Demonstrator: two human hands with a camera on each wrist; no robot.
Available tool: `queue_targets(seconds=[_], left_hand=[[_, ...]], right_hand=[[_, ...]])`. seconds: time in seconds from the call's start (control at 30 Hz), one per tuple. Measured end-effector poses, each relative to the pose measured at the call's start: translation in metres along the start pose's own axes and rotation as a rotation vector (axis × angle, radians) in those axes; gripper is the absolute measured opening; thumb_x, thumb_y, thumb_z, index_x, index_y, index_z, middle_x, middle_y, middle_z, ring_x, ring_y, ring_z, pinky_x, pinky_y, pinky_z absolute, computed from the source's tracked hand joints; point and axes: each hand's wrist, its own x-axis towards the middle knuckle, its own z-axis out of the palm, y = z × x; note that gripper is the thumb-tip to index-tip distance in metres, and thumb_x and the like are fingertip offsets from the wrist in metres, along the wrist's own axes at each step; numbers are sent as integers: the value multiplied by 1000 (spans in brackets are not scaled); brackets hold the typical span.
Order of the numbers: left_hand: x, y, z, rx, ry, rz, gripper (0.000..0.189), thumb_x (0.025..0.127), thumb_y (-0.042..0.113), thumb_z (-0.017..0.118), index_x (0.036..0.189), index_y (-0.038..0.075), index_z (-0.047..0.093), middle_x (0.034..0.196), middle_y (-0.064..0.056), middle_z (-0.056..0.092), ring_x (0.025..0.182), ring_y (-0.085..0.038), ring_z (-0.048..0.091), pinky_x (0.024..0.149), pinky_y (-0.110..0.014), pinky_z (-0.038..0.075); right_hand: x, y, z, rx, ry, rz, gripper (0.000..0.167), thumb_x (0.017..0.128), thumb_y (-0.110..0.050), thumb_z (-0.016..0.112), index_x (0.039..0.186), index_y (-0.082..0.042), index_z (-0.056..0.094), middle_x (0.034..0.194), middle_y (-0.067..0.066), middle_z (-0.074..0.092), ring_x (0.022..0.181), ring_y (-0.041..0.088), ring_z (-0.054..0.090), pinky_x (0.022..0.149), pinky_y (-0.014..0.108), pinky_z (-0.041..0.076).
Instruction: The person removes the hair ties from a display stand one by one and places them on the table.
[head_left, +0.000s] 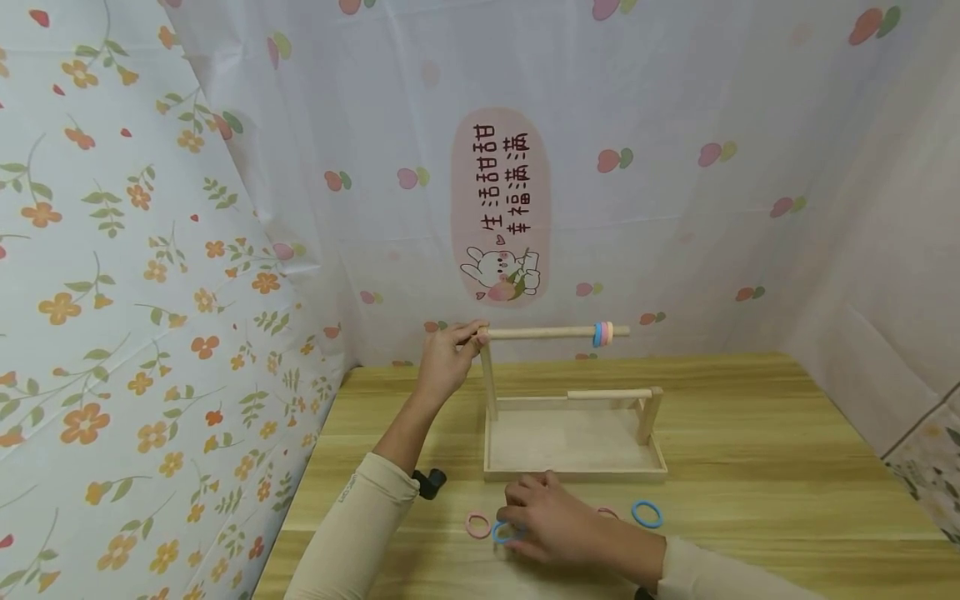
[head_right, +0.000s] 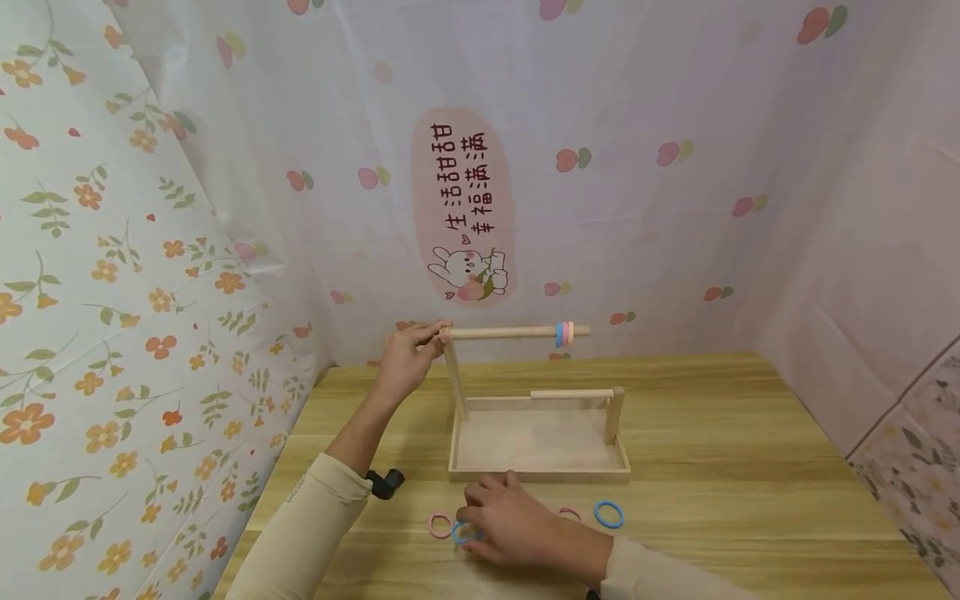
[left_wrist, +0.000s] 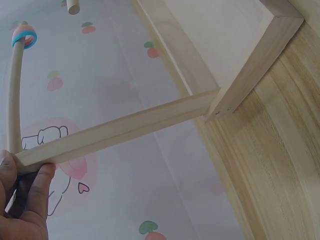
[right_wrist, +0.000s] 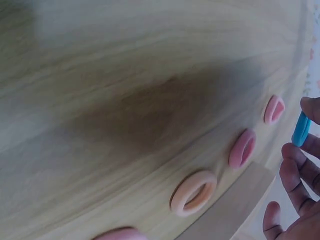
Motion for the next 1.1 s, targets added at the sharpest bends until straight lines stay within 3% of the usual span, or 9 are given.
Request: queue_targets(seconds=[0.1, 0.33, 0.6, 0.9, 1.1], left_hand=[[1, -1, 0, -2, -1, 2, 39, 106, 29, 74, 140, 11, 77, 138, -17, 78, 103, -32, 84, 80, -41, 66], [0, -2, 0, -8, 3, 7, 39, 106, 27, 74, 139, 7, 77, 135, -19, 79, 101, -33, 84, 73, -38, 63], [1, -4, -1, -6, 3, 19, 41, 105, 30, 74, 139, 8, 77, 135, -19, 78, 104, -34, 84, 67, -28, 59], [0, -2, -1, -13, -5, 25, 40, 105, 30, 74, 140, 10, 77, 137, -19, 78, 107, -34, 83, 74, -36, 64], [0, -1, -1, -23, -3, 8, 39, 106, 30, 74, 140, 11, 78, 137, -18, 78, 104, -32, 83, 70, -30, 58]], right_hand=[[4, -4, 2, 3, -30, -9, 27, 108, -47, 72, 125, -27, 79, 104, -17, 56, 98, 1, 46, 86, 31, 45], [14, -13, 14, -33, -41, -105, 30, 107, -51, 71, 125, -29, 78, 104, -16, 58, 91, -1, 43, 82, 23, 32], [22, -23, 21, 1, -134, -121, 30, 108, -53, 68, 130, -33, 75, 115, -18, 59, 94, -1, 40, 84, 21, 31], [23, -31, 23, -57, -183, -173, 34, 107, -56, 69, 135, -37, 75, 121, -16, 63, 93, 0, 40, 78, 22, 27], [24, -33, 22, -55, -198, -186, 34, 107, -54, 71, 136, -38, 75, 118, -18, 64, 95, 0, 42, 78, 21, 27]])
